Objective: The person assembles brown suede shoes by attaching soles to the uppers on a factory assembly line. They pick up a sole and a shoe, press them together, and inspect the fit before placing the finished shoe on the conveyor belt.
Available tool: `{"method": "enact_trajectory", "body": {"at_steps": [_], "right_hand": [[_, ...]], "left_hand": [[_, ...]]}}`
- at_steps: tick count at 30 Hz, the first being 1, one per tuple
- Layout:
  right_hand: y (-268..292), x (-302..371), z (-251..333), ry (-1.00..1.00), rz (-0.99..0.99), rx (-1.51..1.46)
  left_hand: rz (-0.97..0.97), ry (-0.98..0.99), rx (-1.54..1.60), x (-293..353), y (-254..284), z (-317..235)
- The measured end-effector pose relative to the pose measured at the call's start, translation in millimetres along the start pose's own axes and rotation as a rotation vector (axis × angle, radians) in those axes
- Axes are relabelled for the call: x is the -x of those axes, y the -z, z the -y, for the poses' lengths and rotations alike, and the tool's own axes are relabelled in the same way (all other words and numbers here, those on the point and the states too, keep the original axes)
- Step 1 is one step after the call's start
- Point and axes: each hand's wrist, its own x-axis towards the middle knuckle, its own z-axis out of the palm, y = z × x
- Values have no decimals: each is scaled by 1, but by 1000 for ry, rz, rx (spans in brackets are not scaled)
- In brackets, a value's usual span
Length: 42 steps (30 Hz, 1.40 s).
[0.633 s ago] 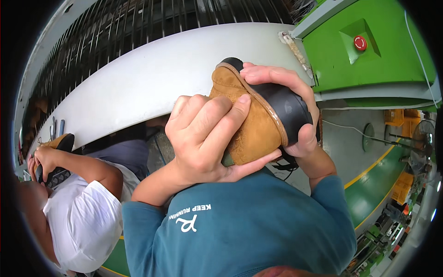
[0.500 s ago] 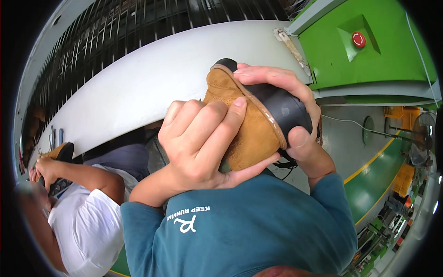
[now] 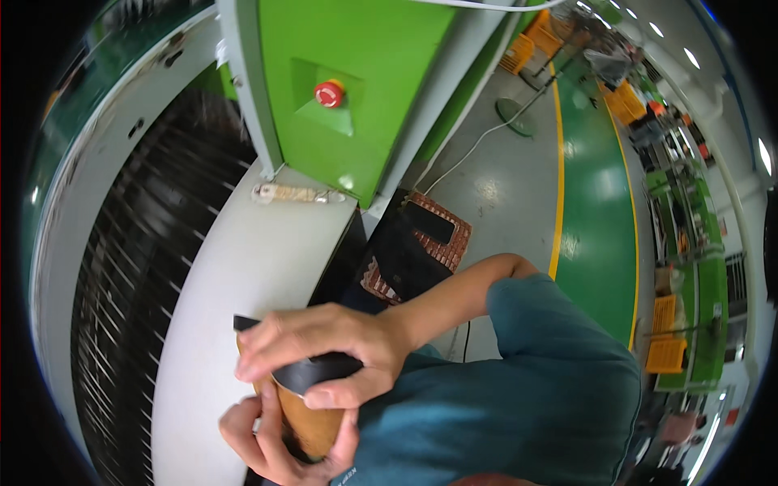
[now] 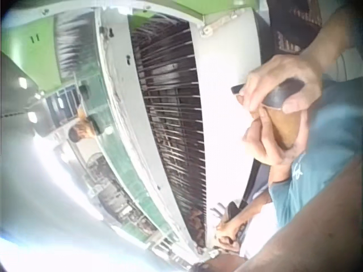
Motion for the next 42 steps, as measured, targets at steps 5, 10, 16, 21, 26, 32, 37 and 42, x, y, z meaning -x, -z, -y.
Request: {"method": "enact_trajectory", "body": {"at_steps": [5,10,16,21,26,32,37,42], "right_hand": [[-16,19,-5,145,-117,7],[-21,8,-7,188,-206,-4],[-27,-8,-9,171,-254,11],[-24,-21,-3,165,-264,36],[-20,-20,-4,200,-297,59],[-8,-25,-5,128,-451,175],[-12,2,0,208,-517,239],[-27,35,4,318,-493,289]], "left_hand": [[149,-170,148,-10,9,5],[57,-172,285,-24,5,17],[-91,-311,328,-33,-4,46],[-32,-378,367,-38,2,58],[-36,-270,330,-51,1,37],[165,-122,215,-85,5,31],[77,-333,180,-86,-7,7],[210,-193,167,-28,5,-1]]}}
